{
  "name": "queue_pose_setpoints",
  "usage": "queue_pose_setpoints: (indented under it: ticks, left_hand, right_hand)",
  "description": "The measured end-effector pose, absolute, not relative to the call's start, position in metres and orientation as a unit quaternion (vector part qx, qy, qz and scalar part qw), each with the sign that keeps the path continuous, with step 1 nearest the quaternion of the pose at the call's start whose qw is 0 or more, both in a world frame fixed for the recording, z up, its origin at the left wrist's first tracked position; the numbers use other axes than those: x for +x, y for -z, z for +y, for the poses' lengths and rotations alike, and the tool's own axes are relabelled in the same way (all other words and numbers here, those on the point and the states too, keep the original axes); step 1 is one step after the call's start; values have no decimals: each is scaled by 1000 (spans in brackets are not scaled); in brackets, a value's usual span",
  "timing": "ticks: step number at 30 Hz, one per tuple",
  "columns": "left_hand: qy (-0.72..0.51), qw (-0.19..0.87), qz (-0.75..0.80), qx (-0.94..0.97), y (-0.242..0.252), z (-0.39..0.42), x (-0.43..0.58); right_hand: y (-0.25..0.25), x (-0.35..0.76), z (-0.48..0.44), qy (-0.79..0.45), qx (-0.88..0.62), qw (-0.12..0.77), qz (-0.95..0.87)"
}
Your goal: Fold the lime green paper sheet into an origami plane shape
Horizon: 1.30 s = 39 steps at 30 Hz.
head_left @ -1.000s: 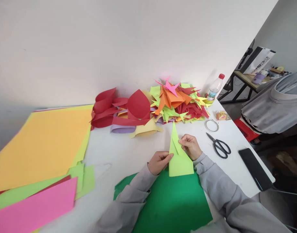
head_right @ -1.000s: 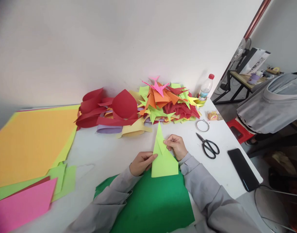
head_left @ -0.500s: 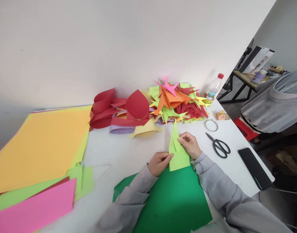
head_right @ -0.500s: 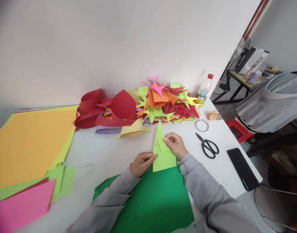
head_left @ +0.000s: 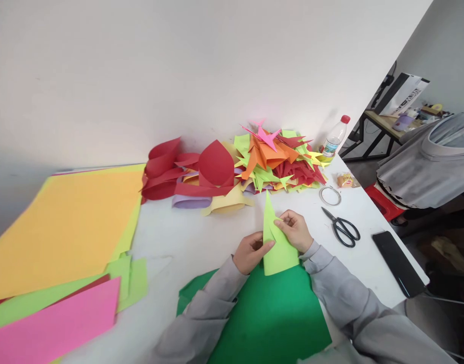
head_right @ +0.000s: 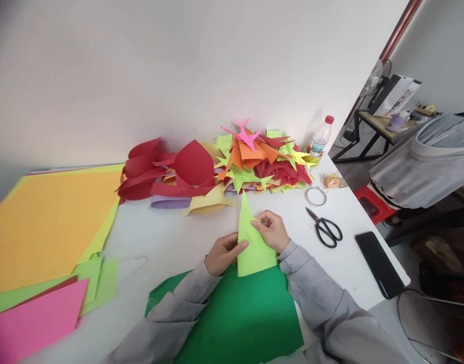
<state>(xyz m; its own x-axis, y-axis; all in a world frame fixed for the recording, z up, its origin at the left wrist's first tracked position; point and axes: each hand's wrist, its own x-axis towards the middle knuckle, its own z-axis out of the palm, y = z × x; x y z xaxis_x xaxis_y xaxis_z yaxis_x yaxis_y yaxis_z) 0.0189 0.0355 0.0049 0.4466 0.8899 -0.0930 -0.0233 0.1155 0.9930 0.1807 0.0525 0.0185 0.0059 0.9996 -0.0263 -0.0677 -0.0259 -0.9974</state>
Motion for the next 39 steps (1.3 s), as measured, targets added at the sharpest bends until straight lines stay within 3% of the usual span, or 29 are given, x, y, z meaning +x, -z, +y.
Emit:
queue_pose_setpoints:
  ticks: [18,29,39]
  left_hand:
    - [-350,680,409,498,0,38,14]
    - [-335,660,410,533,-6,35,17]
    - [-352,629,424,548,-2,35,17]
  right_hand:
    - [-12,175,45,-637,-440,424,-469]
    - [-11,188,55,-580,-480,488,-441]
    - [-14,189,54,-595,-477,477,-437]
